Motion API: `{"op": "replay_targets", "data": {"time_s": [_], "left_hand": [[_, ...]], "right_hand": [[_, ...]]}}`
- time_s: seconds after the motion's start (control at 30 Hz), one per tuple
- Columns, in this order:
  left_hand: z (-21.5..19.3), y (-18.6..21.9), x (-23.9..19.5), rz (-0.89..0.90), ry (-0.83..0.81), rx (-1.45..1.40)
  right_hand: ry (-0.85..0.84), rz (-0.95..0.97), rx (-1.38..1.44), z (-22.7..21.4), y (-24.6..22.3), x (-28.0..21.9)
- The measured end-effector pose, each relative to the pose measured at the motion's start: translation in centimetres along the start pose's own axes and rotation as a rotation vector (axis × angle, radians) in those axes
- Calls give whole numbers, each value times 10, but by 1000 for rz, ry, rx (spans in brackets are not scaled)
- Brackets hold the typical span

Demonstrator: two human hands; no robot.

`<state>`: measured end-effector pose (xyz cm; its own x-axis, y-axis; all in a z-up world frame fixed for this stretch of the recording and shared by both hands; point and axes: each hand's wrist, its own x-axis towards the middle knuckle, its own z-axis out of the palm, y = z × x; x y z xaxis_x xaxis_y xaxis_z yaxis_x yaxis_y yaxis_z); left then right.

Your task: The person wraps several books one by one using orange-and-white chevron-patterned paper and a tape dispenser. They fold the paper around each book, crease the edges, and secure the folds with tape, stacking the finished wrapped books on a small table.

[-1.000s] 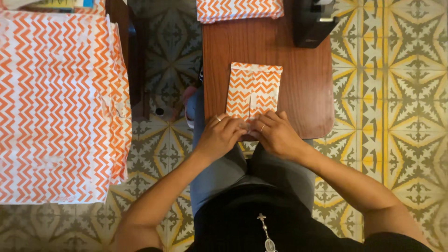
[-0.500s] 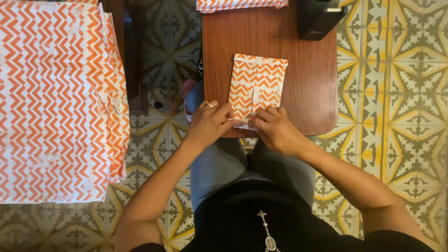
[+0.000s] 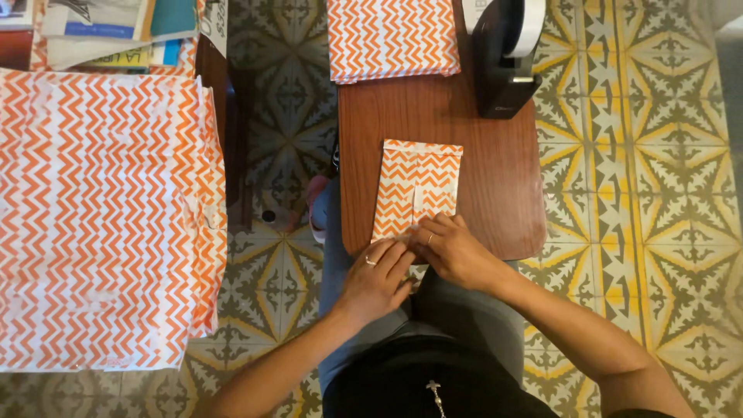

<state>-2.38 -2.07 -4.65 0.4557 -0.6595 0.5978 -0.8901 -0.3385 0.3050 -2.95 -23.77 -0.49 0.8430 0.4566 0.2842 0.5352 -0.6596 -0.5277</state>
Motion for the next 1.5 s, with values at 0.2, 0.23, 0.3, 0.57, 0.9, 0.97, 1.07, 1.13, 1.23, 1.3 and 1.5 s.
{"op": "replay_targets", "data": {"time_s": [0.2,0.23,0.3,0.57,0.9,0.97,1.07,1.13,1.23,1.3,1.5], "left_hand": [[6,7,3,-37,-65,166],[7,8,4,-59,-82,185],[-1,12,13,-77,-94,206],[-5,21,23,-234,-368,237],[10,33,31,-301,-395,256],[16,35,29,-329,-409,278],[5,40,41,-342,-390,312],[6,39,38,-342,-392,315],[10,39,35,-337,-393,322],[11,39,33,-336,-393,327],[8,39,32,-329,-399,353]], "right_hand": [[42,62,-138,-9,19,1],[11,93,-80,-15,16,4],[-18,120,-26,-20,19,4],[-98,289,-232,-15,35,-27],[-231,340,-69,-33,50,-21],[-278,402,239,-45,59,-10],[251,439,106,-98,67,11],[472,518,23,-128,80,27],[650,801,90,-157,108,45],[596,1000,261,-163,127,53],[566,1034,729,-153,182,64]]}}
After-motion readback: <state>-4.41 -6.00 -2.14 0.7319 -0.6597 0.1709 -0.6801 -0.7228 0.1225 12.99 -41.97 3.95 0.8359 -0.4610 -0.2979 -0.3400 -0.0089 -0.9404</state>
